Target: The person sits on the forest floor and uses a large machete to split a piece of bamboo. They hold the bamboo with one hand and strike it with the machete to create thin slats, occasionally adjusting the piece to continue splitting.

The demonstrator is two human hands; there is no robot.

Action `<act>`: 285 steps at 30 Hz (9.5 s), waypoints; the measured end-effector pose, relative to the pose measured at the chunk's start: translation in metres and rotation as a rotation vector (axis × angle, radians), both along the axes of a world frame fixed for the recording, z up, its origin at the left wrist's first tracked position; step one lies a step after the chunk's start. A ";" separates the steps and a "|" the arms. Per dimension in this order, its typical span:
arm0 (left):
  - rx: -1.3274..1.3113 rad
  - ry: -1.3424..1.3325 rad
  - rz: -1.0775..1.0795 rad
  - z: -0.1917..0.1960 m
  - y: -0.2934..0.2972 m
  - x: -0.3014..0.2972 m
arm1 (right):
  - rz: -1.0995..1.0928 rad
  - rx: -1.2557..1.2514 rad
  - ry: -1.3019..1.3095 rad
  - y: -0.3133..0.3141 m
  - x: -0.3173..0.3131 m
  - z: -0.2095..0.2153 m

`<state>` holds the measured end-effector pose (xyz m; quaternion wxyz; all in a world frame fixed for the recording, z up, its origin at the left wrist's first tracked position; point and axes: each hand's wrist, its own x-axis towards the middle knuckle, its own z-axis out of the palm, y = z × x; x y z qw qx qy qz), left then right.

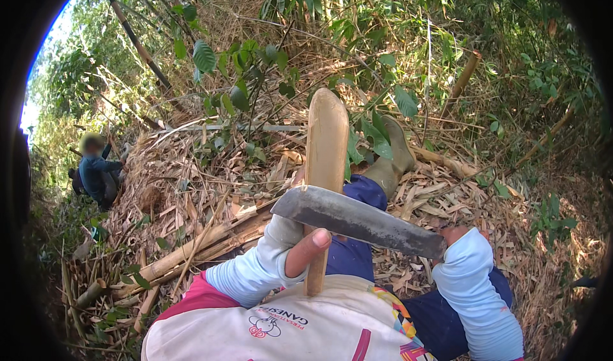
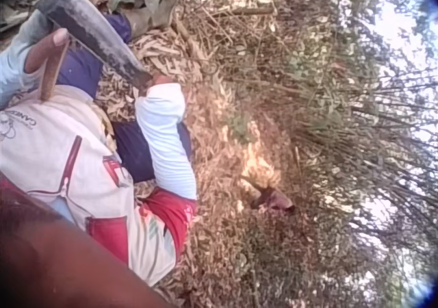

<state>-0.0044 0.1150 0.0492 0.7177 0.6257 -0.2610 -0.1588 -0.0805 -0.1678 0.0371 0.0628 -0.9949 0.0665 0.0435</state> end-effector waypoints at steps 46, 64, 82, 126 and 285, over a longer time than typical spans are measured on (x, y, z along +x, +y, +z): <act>-0.187 0.122 0.102 -0.004 -0.022 -0.020 | 0.158 -0.121 -0.332 -0.020 -0.011 -0.013; 0.012 0.197 -0.203 0.021 -0.015 -0.004 | 0.088 -0.183 -0.056 -0.039 -0.014 -0.003; 0.007 0.146 -0.027 0.010 -0.035 -0.011 | 0.047 -0.106 -0.219 -0.042 -0.016 -0.012; -0.066 0.049 0.157 -0.006 -0.057 -0.008 | -0.082 -0.118 -0.095 -0.038 -0.010 -0.001; -0.073 0.059 0.256 -0.034 -0.060 -0.029 | 0.364 0.660 -0.349 0.019 -0.111 -0.067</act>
